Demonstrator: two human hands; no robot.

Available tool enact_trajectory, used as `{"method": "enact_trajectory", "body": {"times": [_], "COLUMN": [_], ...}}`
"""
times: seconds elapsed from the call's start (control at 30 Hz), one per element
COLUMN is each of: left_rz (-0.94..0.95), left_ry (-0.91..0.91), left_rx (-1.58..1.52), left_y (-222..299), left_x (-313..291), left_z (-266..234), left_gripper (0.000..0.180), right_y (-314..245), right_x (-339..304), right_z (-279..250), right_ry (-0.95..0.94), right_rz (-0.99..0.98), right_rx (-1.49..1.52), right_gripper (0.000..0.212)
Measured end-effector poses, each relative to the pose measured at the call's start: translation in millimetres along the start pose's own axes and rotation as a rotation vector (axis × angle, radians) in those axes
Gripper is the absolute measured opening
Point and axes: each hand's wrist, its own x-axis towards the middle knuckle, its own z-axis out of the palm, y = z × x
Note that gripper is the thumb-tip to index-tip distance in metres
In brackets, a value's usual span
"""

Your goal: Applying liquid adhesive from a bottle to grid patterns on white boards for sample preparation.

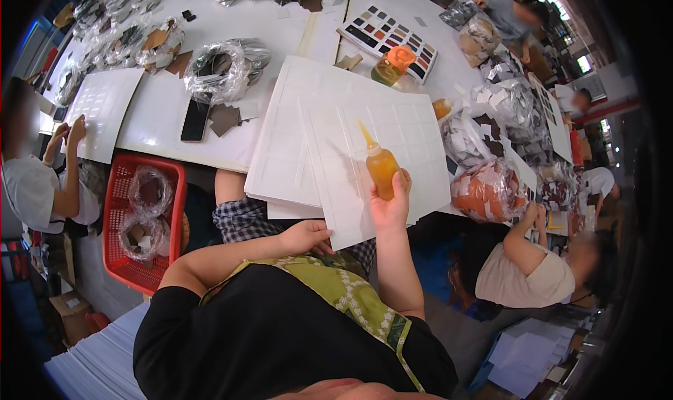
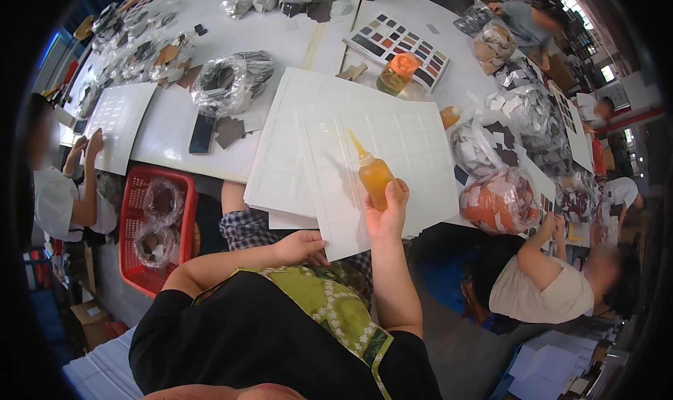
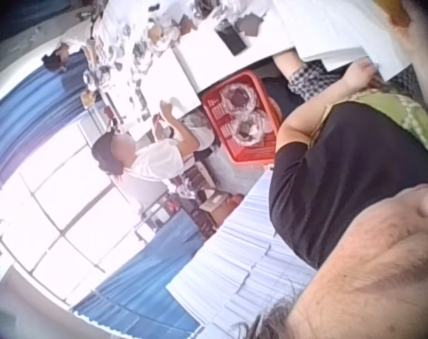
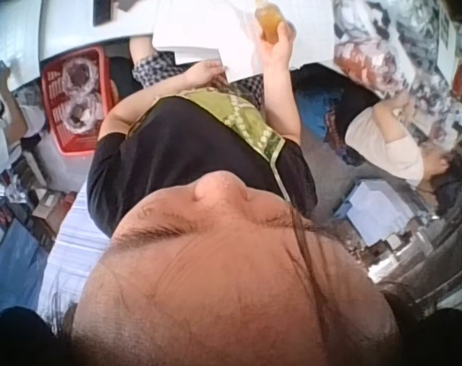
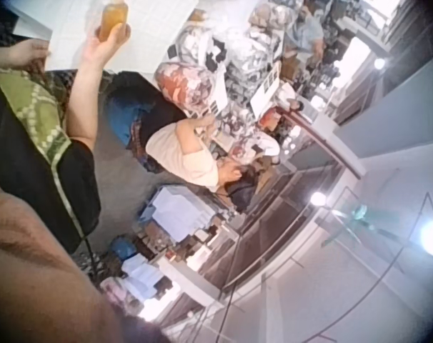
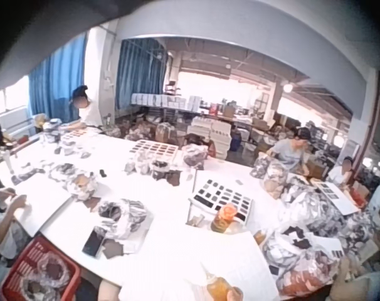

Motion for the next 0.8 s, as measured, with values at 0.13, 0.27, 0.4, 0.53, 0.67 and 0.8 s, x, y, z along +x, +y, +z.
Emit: {"method": "enact_trajectory", "body": {"times": [0.13, 0.27, 0.4, 0.53, 0.67, 0.8], "left_rz": [0.050, 0.066, -0.005, 0.130, 0.470, 0.213], "left_ry": [0.156, 0.225, 0.110, 0.434, 1.138, 1.515], "left_rx": [0.017, -0.004, 0.377, 0.445, 0.988, 1.472], "left_y": [7.4, 10.9, 44.8, 96.6, 106.7, 111.0], "left_x": [-9.4, -18.2, -62.2, -114.3, -99.7, -72.3], "left_z": [-2.4, -4.9, -22.9, -85.7, -203.8, -242.5], "left_gripper": [0.027, 0.031, 0.033, 0.025, 0.021, 0.037], "right_y": [2.0, 5.0, 3.2, -5.2, 10.0, 3.7], "right_x": [9.7, 19.3, 30.3, 33.0, 47.6, 19.7], "right_z": [4.4, 19.9, 31.5, 39.4, 30.2, 44.3], "right_ry": [0.015, -0.099, -0.143, -0.013, -0.220, -0.338], "right_rz": [0.002, 0.315, 0.370, 0.309, 0.341, 0.355], "right_rx": [0.033, 0.332, 0.257, -0.022, 0.060, 0.363], "right_gripper": [0.037, 0.040, 0.046, 0.043, 0.040, 0.042]}}
